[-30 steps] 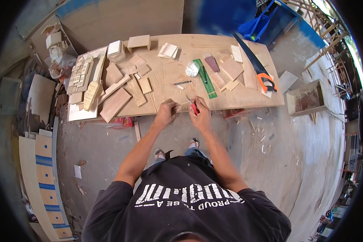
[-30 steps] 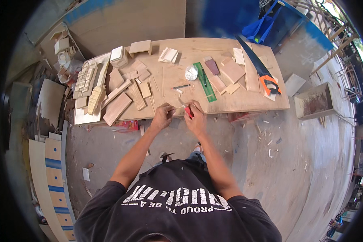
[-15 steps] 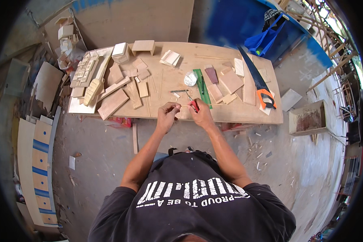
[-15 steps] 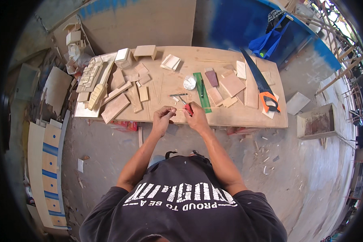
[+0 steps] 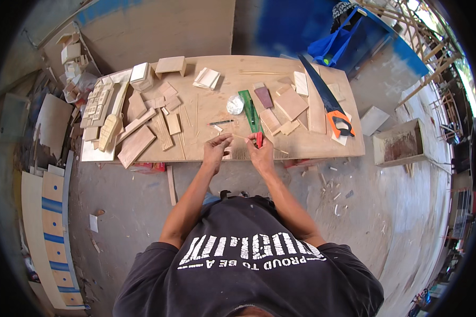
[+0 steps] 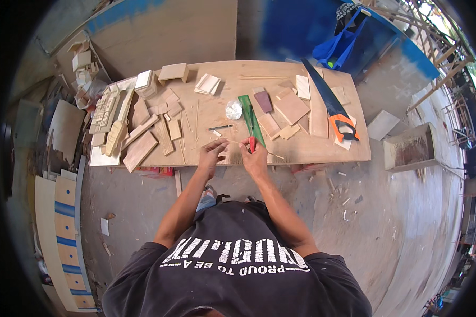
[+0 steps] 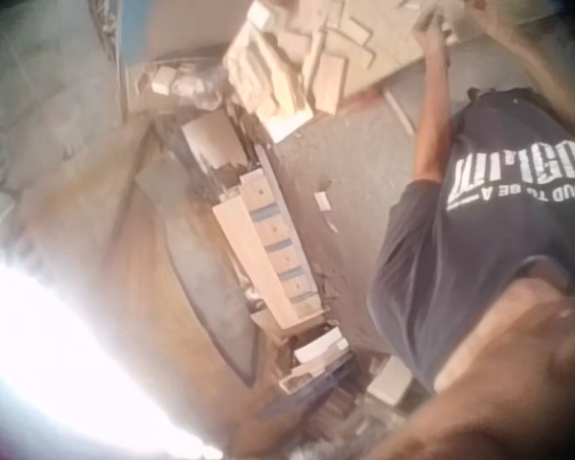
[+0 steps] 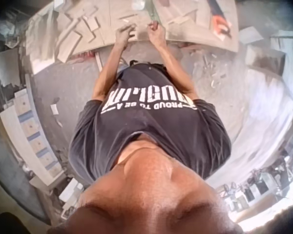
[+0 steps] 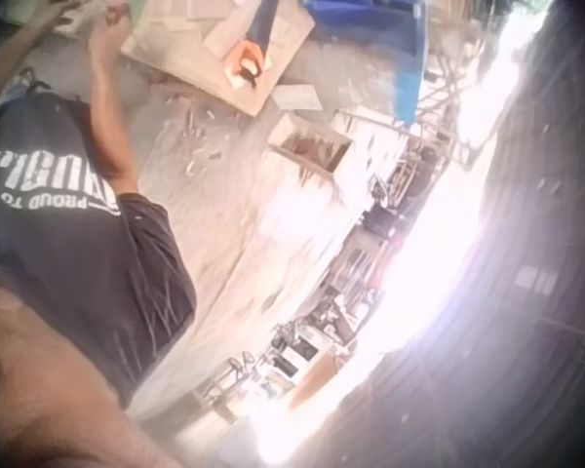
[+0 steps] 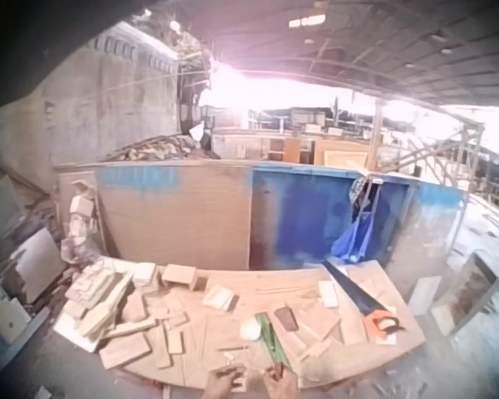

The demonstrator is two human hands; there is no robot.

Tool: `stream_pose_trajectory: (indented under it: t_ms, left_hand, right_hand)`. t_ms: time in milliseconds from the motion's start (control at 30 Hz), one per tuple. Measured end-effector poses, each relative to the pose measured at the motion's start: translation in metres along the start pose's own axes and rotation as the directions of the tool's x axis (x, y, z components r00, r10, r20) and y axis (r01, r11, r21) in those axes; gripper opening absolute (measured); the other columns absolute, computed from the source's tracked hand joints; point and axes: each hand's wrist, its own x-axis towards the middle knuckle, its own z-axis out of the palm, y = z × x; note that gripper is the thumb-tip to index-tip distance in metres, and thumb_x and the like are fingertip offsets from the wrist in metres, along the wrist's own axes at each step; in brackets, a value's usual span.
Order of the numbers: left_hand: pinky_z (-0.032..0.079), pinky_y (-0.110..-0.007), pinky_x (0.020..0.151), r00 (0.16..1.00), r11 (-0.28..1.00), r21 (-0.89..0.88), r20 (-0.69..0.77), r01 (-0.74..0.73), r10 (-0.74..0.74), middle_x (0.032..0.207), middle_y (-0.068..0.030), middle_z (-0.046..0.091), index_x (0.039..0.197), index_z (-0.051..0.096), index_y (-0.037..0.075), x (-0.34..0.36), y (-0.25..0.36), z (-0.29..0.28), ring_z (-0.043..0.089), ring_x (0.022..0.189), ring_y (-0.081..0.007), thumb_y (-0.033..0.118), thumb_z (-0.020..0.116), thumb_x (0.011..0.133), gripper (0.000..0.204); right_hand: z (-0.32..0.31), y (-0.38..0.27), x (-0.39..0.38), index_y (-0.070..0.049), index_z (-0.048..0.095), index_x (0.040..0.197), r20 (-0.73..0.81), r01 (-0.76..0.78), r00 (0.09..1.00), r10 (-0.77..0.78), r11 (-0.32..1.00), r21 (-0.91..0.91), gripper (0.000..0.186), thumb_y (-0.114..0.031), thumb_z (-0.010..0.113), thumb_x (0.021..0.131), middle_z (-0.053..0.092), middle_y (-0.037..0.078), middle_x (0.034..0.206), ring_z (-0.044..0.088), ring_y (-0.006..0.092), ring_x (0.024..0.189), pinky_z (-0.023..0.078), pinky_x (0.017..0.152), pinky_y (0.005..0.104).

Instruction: The person shaves a thin wooden stick using a utility knife while holding it against a wooden workbench, frequently rotating the stick.

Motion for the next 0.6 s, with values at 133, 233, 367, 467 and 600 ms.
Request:
stream_pose_trajectory:
  t_ms: [133,233,367,467,600]
  left_hand:
    - [0.050,-0.029,0.071,0.982,0.960,-0.261,0.184,0.098,-0.050,0.096,0.0018,0.072,0.103,0.074,0.012,-0.011,0.021,0.021,0.064,0.089,-0.0081,0.024,0.070,0.094,0.015]
    - [0.050,-0.030,0.070,0.976,0.908,-0.404,0.219,0.107,-0.018,0.095,0.0018,0.072,0.100,0.073,0.012,-0.008,0.020,0.025,0.063,0.088,-0.0077,0.026,0.069,0.095,0.015]
    - [0.047,-0.030,0.074,0.978,0.921,-0.380,0.209,0.081,0.001,0.095,0.0015,0.071,0.100,0.073,0.012,-0.003,0.011,0.030,0.062,0.086,-0.0083,0.026,0.068,0.096,0.016]
    - [0.045,-0.031,0.080,0.974,0.915,-0.391,0.225,0.097,-0.008,0.097,0.0011,0.071,0.102,0.073,0.011,-0.010,0.006,0.038,0.062,0.088,-0.0088,0.026,0.067,0.097,0.017]
    - [0.046,-0.032,0.081,0.980,0.915,-0.390,0.198,0.101,-0.023,0.094,0.0014,0.070,0.104,0.072,0.011,-0.009,0.001,0.032,0.063,0.089,-0.0108,0.026,0.064,0.099,0.017]
  right_hand:
    - [0.007,-0.005,-0.006,-0.001,0.066,0.094,-0.054,0.022,0.998,-0.021,1.000,0.015,0.012,-0.010,0.071,0.088,0.062,0.003,0.077,0.051,0.0089,0.068,0.045,0.064,0.0265]
    - [0.016,-0.007,-0.011,-0.002,0.066,0.098,-0.130,0.098,0.987,-0.092,0.994,0.042,0.014,-0.013,0.071,0.092,0.058,-0.003,0.075,0.045,0.0036,0.059,0.037,0.052,0.0230]
    - [0.026,-0.023,-0.021,-0.003,0.065,0.101,-0.067,-0.254,0.947,0.314,0.860,0.443,0.013,-0.014,0.068,0.095,0.061,0.000,0.075,0.043,0.0051,0.047,0.036,0.043,0.0237]
    - [0.027,-0.017,-0.026,-0.003,0.064,0.102,-0.039,-0.304,0.909,0.415,0.724,0.619,0.012,-0.013,0.066,0.096,0.061,0.001,0.075,0.043,0.0062,0.045,0.037,0.041,0.0241]
    - [0.021,-0.025,-0.036,-0.002,0.064,0.105,0.066,-0.427,0.853,0.518,0.620,0.658,0.014,-0.013,0.066,0.096,0.060,0.001,0.079,0.043,0.0058,0.046,0.038,0.042,0.0236]
